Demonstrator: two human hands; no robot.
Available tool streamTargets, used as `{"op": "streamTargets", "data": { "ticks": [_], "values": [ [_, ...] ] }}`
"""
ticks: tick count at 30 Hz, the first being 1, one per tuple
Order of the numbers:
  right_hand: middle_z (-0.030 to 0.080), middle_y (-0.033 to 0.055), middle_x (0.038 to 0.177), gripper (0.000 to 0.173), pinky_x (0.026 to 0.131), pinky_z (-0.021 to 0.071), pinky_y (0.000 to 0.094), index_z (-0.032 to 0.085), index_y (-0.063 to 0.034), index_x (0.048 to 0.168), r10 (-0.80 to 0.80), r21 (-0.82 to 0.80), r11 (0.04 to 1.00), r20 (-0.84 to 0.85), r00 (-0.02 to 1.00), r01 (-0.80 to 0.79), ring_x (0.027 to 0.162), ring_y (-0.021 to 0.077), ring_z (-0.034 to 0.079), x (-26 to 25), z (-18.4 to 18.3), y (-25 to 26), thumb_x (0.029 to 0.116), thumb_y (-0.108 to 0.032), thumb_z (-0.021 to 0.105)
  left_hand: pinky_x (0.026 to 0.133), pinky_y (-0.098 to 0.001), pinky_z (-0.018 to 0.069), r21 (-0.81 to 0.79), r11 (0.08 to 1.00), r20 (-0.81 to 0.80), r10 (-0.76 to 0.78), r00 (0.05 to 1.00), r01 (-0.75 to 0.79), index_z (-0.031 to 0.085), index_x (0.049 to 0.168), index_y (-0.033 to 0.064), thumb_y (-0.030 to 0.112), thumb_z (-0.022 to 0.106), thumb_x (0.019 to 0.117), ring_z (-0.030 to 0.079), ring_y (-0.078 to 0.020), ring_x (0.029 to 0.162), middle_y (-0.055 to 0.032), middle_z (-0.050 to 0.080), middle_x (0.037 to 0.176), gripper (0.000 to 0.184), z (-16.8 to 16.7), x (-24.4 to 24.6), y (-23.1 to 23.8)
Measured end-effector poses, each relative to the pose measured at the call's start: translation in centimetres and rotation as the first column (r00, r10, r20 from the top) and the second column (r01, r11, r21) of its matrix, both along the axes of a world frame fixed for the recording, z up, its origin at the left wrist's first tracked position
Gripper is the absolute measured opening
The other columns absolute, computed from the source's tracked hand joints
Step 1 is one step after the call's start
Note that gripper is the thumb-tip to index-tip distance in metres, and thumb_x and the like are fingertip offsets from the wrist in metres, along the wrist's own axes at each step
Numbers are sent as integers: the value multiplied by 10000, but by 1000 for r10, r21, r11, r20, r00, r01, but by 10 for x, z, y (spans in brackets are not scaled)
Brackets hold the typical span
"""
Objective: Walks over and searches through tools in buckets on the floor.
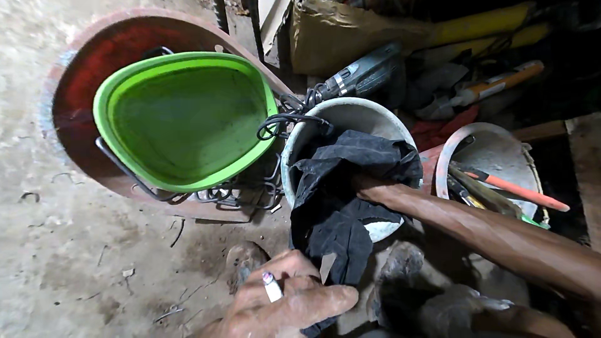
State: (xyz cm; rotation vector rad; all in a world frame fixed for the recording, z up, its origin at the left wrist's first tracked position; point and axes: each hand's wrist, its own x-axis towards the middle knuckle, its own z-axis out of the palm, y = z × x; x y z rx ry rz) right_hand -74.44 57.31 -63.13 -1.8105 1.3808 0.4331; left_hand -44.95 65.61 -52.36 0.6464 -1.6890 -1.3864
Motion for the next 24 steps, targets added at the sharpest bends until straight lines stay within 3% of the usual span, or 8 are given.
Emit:
{"op": "streamTargets", "data": {
  "ticks": [3, 6, 9, 13, 14, 18, 22, 24],
  "values": [
    [633, 244, 1319, 403, 1052, 453, 575, 592, -10, 1382, -53, 18, 998, -28, 998, 54, 1234, 399, 604, -3, 0, -3, 992, -106, 624, 816, -201, 469, -19, 1000, -13, 9, 1000, -9, 701, 1155, 92, 94, 564, 996, 577, -103, 885, -62, 619, 921, 210, -1, -2, -2],
    [662, 257, 1250, 360, 994, 491, 586, 615, 2, 1344, -28, -87, 996, 1, 1000, 28, 1158, 411, 647, -4, 14, 2, 1013, -139, 602, 822, -205, 461, -24, 1000, -34, -1, 999, 0, 700, 1145, 84, 99, 565, 998, 577, -105, 884, -57, 627, 909, 201, -1, -4, -3],
    [659, 278, 1228, 310, 1007, 485, 570, 634, 52, 1288, -64, -85, 994, -13, 998, 62, 1154, 423, 639, 1, -3, -1, 1006, -73, 610, 827, -202, 463, -21, 1000, -48, 3, 999, -4, 707, 1128, 77, 91, 569, 987, 581, -99, 885, -53, 641, 903, 198, -3, -6, -4],
    [664, 252, 1248, 332, 985, 514, 571, 631, 26, 1302, 39, -245, 967, -102, 994, -63, 1154, 420, 653, -6, -12, 7, 989, -81, 609, 810, -189, 451, -40, 999, -55, -12, 998, 10, 703, 1119, 68, 87, 555, 988, 568, -99, 881, -56, 636, 898, 198, -5, -9, -8],
    [664, 253, 1251, 339, 980, 515, 583, 625, 17, 1319, 18, -243, 969, -121, 993, -47, 1149, 427, 655, -9, -14, 4, 1004, -103, 597, 815, -194, 461, -51, 999, -72, -4, 997, 0, 704, 1109, 60, 84, 553, 989, 578, -102, 882, -60, 647, 902, 194, -6, -10, -9],
    [658, 286, 1199, 307, 983, 471, 614, 652, 51, 1245, -110, 99, 987, -178, 978, 129, 1124, 440, 632, -9, -16, -8, 1051, -166, 555, 820, -194, 473, -71, 997, -115, 15, 993, -24, 703, 1110, 45, 75, 543, 982, 588, -97, 882, -62, 659, 910, 208, -10, -13, -13],
    [649, 263, 1259, 378, 998, 463, 641, 595, -20, 1356, -173, -4, 984, -281, 944, 180, 1179, 443, 623, 11, -2, -5, 1052, -238, 544, 842, -180, 483, -87, 995, -129, 37, 991, -48, 707, 1141, 55, 85, 542, 987, 596, -87, 914, -60, 658, 937, 227, -13, -14, -17],
    [622, 277, 1313, 396, 1036, 442, 630, 575, 0, 1385, -259, -11, 964, -282, 924, 267, 1231, 451, 592, 20, -5, -3, 1069, -232, 516, 840, -169, 481, -83, 995, -133, 45, 990, -56, 704, 1158, 56, 86, 546, 976, 592, -80, 914, -59, 651, 939, 243, -16, -13, -18]
  ]
}}
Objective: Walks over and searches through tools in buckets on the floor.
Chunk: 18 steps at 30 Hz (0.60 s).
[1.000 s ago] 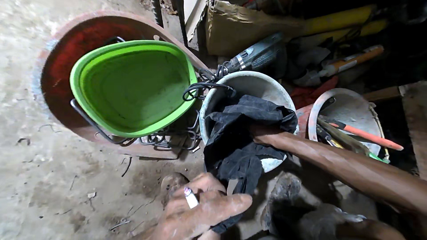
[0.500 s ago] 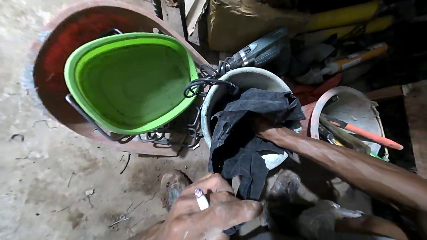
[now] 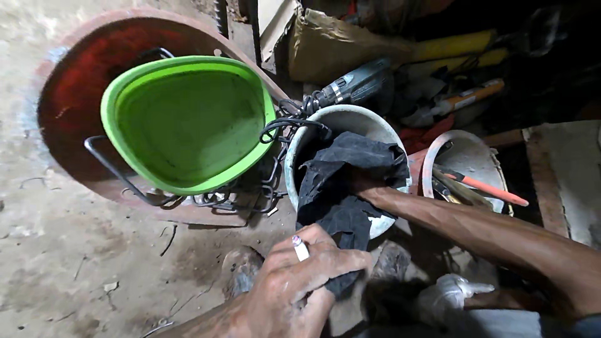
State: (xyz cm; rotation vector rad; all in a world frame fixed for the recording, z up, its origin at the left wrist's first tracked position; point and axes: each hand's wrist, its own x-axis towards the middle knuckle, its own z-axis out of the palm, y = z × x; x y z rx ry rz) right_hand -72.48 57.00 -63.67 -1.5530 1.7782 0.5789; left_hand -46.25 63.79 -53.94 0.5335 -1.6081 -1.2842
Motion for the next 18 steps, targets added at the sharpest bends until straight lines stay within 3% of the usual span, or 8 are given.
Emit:
{"op": "streamTargets", "data": {
  "ticks": [4, 8, 10, 14, 18],
  "values": [
    [608, 308, 1322, 354, 1065, 429, 623, 605, 67, 1324, -58, 40, 998, 56, 997, 56, 1261, 467, 570, 12, 3, 6, 1069, -162, 513, 834, -173, 488, 8, 1000, -33, 22, 999, -22, 706, 1145, 37, 89, 544, 980, 604, -81, 911, -69, 662, 933, 237, -3, 0, -4],
    [503, 321, 1465, 395, 1163, 342, 567, 503, 106, 1423, -201, 149, 971, 74, 977, 189, 1397, 458, 458, 27, 13, 10, 1088, -92, 433, 819, -181, 490, 6, 1000, -66, 7, 998, -7, 711, 1145, 35, 81, 548, 973, 603, -88, 889, -79, 666, 929, 241, -5, -4, -8],
    [552, 303, 1416, 380, 1123, 395, 579, 545, 78, 1394, -229, 106, 968, 12, 973, 227, 1352, 450, 509, 42, 5, 5, 1071, -116, 493, 821, -181, 494, 10, 1000, -75, 1, 997, -1, 713, 1142, 34, 78, 550, 971, 605, -88, 889, -79, 670, 936, 240, -8, -3, -7],
    [566, 280, 1410, 390, 1117, 402, 568, 569, 48, 1386, -301, 73, 950, -45, 953, 304, 1347, 418, 518, 59, 22, -3, 1068, -171, 512, 827, -173, 504, 32, 999, -81, 23, 996, -21, 718, 1133, 48, 94, 558, 986, 611, -69, 885, -67, 666, 935, 222, -13, 3, -6],
    [521, 323, 1443, 432, 1144, 367, 564, 522, 111, 1402, -309, 56, 948, -95, 946, 315, 1376, 447, 483, 76, 21, -4, 1054, -144, 531, 836, -186, 512, 56, 998, -50, 34, 998, -31, 727, 1112, 34, 79, 571, 970, 623, -94, 888, -89, 674, 926, 216, -17, 8, -5]
  ]
}}
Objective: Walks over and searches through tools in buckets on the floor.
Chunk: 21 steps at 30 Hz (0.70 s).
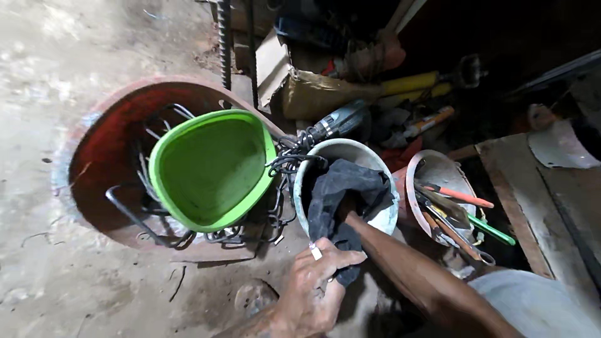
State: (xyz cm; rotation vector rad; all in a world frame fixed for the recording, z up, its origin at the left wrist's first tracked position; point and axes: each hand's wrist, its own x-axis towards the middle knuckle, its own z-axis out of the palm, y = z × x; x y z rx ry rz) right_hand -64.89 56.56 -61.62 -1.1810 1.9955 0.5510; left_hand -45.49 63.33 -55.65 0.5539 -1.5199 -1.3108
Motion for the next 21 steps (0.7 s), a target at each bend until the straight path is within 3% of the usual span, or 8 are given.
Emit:
{"op": "streamTargets", "data": {
  "ticks": [6, 10, 14, 19, 21],
  "values": [
    [433, 318, 1532, 472, 1211, 283, 526, 447, 112, 1469, -39, -45, 998, 13, 999, 40, 1465, 432, 380, -3, -19, 7, 1061, -116, 510, 826, -203, 511, -16, 1000, -9, 5, 1000, -5, 731, 1106, 8, 41, 561, 941, 628, -121, 867, -106, 691, 903, 238, -4, 3, -5],
    [521, 294, 1463, 441, 1147, 363, 579, 526, 67, 1427, -28, 11, 1000, -34, 999, 28, 1393, 439, 471, -8, -32, 11, 1057, -174, 536, 829, -210, 513, 0, 1000, -13, 14, 1000, -14, 732, 1100, 6, 31, 570, 927, 632, -125, 869, -108, 694, 902, 239, -7, 4, -5],
    [497, 285, 1496, 426, 1171, 326, 586, 491, 48, 1467, -27, 121, 992, -52, 998, 33, 1427, 433, 440, -12, -18, 5, 1093, -155, 456, 828, -199, 514, -7, 1000, -4, 10, 1000, -10, 731, 1096, 25, 57, 574, 942, 633, -118, 874, -99, 684, 899, 222, -9, 3, -5],
    [550, 286, 1436, 429, 1130, 378, 575, 542, 51, 1418, 8, 67, 998, -44, 999, -5, 1366, 430, 503, 1, -7, -1, 1071, -198, 510, 837, -194, 519, -8, 1000, -28, 21, 999, -21, 736, 1095, 33, 52, 583, 937, 634, -102, 889, -90, 686, 916, 221, -12, 0, -2],
    [525, 300, 1454, 433, 1151, 354, 571, 520, 73, 1429, 34, 51, 998, -14, 999, -33, 1388, 438, 474, -1, -6, 4, 1072, -171, 497, 837, -190, 520, 4, 1000, -16, 14, 1000, -14, 737, 1107, 51, 76, 585, 951, 632, -88, 894, -79, 683, 925, 219, -13, 1, 0]
  ]
}}
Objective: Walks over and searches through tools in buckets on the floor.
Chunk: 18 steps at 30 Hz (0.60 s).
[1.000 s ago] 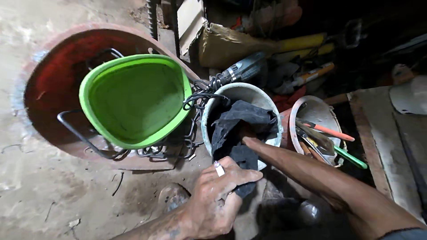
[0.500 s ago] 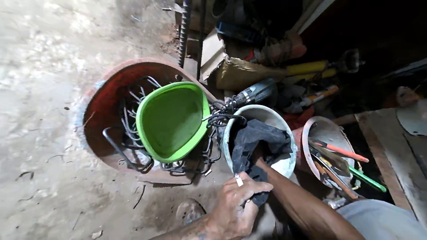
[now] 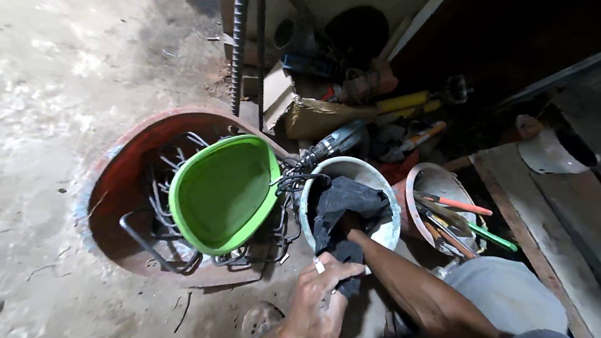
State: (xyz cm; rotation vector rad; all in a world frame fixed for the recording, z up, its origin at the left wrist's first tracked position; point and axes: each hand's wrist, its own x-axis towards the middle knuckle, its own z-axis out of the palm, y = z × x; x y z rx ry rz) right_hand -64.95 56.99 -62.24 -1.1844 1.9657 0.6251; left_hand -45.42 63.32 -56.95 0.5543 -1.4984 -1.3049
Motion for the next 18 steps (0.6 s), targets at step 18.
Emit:
{"op": "streamTargets", "data": {
  "ticks": [18],
  "values": [
    [464, 279, 1530, 462, 1217, 268, 533, 493, 85, 1452, -207, -89, 973, 60, 976, 212, 1473, 407, 383, -36, -1, -3, 1094, -206, 476, 842, -172, 526, -15, 1000, 33, -18, 999, 18, 716, 1164, 46, 119, 575, 993, 627, -42, 908, -57, 680, 964, 233, 2, -1, -13]
  ]
}}
